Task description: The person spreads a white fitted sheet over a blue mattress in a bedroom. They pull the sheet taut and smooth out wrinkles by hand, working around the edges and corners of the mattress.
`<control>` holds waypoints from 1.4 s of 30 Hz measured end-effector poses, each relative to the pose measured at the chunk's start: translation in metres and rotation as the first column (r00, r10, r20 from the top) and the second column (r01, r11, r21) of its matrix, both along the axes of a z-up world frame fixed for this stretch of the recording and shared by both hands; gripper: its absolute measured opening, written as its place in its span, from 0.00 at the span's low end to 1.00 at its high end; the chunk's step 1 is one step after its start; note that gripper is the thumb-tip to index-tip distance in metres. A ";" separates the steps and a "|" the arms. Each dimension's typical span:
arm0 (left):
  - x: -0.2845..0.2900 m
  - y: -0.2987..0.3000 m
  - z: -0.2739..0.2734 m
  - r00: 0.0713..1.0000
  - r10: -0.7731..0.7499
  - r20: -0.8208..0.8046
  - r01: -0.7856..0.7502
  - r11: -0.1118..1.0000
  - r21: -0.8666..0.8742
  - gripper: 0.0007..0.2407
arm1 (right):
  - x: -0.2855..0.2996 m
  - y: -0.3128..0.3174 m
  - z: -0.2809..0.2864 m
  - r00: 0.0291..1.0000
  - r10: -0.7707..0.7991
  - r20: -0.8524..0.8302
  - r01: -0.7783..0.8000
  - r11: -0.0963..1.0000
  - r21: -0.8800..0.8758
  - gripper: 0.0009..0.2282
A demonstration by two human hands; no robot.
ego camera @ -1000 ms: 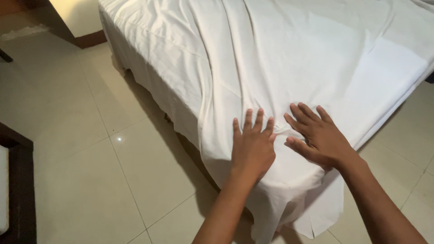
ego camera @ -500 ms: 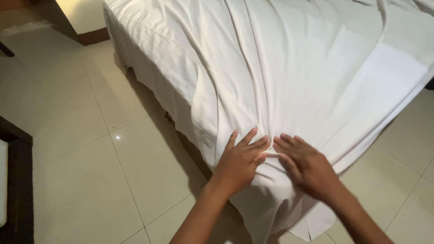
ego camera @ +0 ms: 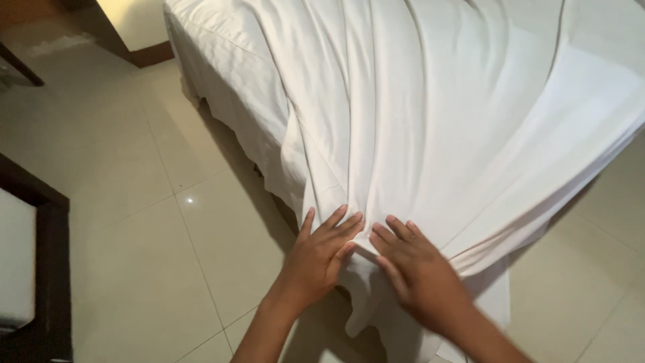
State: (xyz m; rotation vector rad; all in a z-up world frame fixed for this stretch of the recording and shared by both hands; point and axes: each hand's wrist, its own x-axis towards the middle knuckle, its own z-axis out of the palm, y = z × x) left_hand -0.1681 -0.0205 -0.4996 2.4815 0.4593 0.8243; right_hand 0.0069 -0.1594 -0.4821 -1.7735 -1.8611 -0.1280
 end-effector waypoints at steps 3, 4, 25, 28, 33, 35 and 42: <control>0.001 -0.009 0.021 0.995 0.091 -0.028 -0.092 0.995 -0.032 0.18 | 0.034 -0.007 0.045 0.953 -0.070 -0.295 -0.009 0.966 -0.259 0.20; 0.006 -0.012 0.024 0.995 0.093 -0.029 -0.094 0.995 -0.035 0.18 | 0.061 -0.008 0.038 0.953 -0.069 -0.296 -0.012 0.965 -0.262 0.20; 0.064 -0.055 -0.010 0.987 -0.136 0.087 0.102 0.943 0.318 0.13 | 0.109 -0.027 -0.022 0.989 0.047 0.137 -0.105 0.885 0.453 0.19; 0.045 -0.049 -0.009 0.980 -0.185 0.075 0.164 0.960 0.228 0.14 | 0.090 -0.033 -0.023 0.992 -0.006 0.125 -0.052 0.891 0.452 0.21; 0.020 -0.031 -0.002 0.975 -0.222 -0.002 0.218 0.953 0.211 0.14 | 0.060 -0.031 -0.008 0.988 0.021 0.151 -0.077 0.924 0.374 0.16; 0.008 -0.031 0.002 0.978 -0.210 0.000 0.209 0.969 0.129 0.13 | 0.051 -0.028 -0.009 0.987 0.020 0.159 -0.074 0.936 0.345 0.15; -0.027 -0.017 -0.003 0.980 -0.200 0.014 0.200 0.973 -0.116 0.11 | 0.020 -0.023 0.000 0.966 0.045 0.255 -0.107 0.966 0.235 0.15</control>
